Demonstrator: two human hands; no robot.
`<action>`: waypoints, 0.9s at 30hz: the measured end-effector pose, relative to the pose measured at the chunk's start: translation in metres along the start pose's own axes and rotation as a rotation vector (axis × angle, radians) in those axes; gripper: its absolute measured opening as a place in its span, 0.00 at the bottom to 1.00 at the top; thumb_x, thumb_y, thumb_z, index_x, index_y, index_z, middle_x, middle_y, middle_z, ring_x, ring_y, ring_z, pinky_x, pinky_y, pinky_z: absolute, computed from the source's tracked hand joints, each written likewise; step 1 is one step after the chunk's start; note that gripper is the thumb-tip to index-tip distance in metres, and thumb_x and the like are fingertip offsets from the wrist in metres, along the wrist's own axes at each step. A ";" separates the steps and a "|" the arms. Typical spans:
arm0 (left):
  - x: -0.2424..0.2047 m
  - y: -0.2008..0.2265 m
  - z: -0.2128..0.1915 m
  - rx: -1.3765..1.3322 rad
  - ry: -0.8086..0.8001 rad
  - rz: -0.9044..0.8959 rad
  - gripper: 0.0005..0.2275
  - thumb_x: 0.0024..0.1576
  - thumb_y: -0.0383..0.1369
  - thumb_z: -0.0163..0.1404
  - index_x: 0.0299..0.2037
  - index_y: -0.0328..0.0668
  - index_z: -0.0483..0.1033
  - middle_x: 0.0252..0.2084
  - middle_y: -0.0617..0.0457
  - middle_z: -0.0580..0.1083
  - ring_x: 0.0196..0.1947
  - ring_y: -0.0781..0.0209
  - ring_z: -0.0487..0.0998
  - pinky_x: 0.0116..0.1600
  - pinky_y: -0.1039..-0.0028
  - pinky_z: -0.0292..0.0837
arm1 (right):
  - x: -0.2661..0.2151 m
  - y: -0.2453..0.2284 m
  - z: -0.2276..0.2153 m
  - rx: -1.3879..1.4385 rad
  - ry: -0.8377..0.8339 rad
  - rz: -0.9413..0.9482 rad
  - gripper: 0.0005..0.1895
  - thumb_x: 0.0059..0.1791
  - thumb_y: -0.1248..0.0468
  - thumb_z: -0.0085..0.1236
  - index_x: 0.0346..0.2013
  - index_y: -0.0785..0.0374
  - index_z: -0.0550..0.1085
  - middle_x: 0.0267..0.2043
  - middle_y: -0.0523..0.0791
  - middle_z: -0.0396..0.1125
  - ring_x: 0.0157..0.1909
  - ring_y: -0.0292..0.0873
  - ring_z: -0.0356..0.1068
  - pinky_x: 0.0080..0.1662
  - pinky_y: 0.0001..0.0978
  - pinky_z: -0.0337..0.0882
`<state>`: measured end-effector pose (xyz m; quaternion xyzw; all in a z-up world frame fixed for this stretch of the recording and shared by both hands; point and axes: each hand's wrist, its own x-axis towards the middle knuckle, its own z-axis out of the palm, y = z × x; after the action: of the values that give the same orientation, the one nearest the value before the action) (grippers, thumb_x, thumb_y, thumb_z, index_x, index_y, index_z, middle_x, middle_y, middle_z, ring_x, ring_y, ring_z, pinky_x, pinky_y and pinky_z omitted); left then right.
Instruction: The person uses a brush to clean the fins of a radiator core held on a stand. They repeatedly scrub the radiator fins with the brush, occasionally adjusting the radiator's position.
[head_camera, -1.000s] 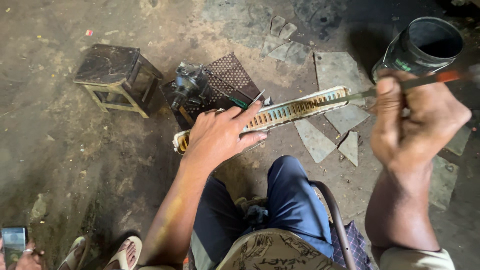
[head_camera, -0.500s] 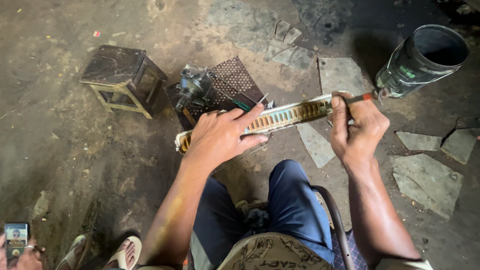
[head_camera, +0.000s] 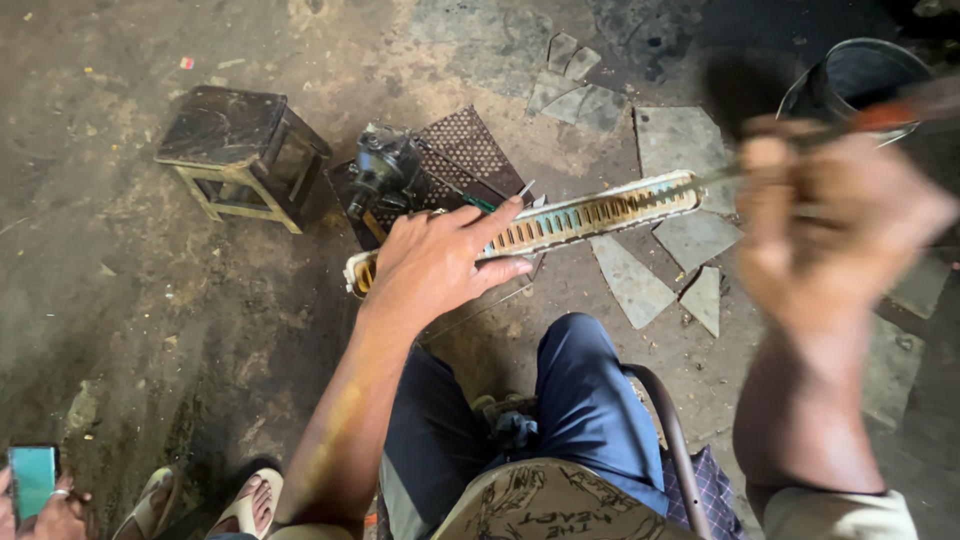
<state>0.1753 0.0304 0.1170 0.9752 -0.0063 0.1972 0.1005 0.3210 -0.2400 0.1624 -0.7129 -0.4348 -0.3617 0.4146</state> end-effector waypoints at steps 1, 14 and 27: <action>0.000 0.000 0.000 0.003 -0.004 -0.003 0.30 0.52 0.58 0.55 0.62 0.57 0.74 0.35 0.51 0.77 0.30 0.44 0.79 0.32 0.54 0.70 | -0.001 0.002 0.010 -0.085 -0.045 -0.020 0.10 0.55 0.72 0.61 0.29 0.73 0.75 0.24 0.50 0.67 0.21 0.43 0.64 0.27 0.35 0.60; 0.004 -0.004 0.004 -0.018 0.020 0.003 0.30 0.52 0.56 0.57 0.63 0.56 0.74 0.35 0.50 0.78 0.29 0.44 0.79 0.31 0.55 0.71 | -0.033 0.025 0.055 -0.015 -0.034 0.046 0.18 0.63 0.71 0.62 0.28 0.68 0.73 0.27 0.48 0.69 0.26 0.40 0.68 0.32 0.31 0.67; -0.001 -0.008 0.000 -0.052 0.018 -0.027 0.29 0.51 0.56 0.58 0.61 0.56 0.75 0.34 0.51 0.78 0.31 0.43 0.80 0.32 0.54 0.71 | -0.010 0.013 0.037 -0.042 -0.005 -0.088 0.09 0.62 0.73 0.60 0.37 0.73 0.78 0.28 0.49 0.70 0.26 0.40 0.66 0.30 0.32 0.63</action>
<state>0.1742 0.0382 0.1153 0.9704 0.0028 0.2042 0.1287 0.3347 -0.2134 0.1354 -0.7025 -0.4593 -0.3868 0.3819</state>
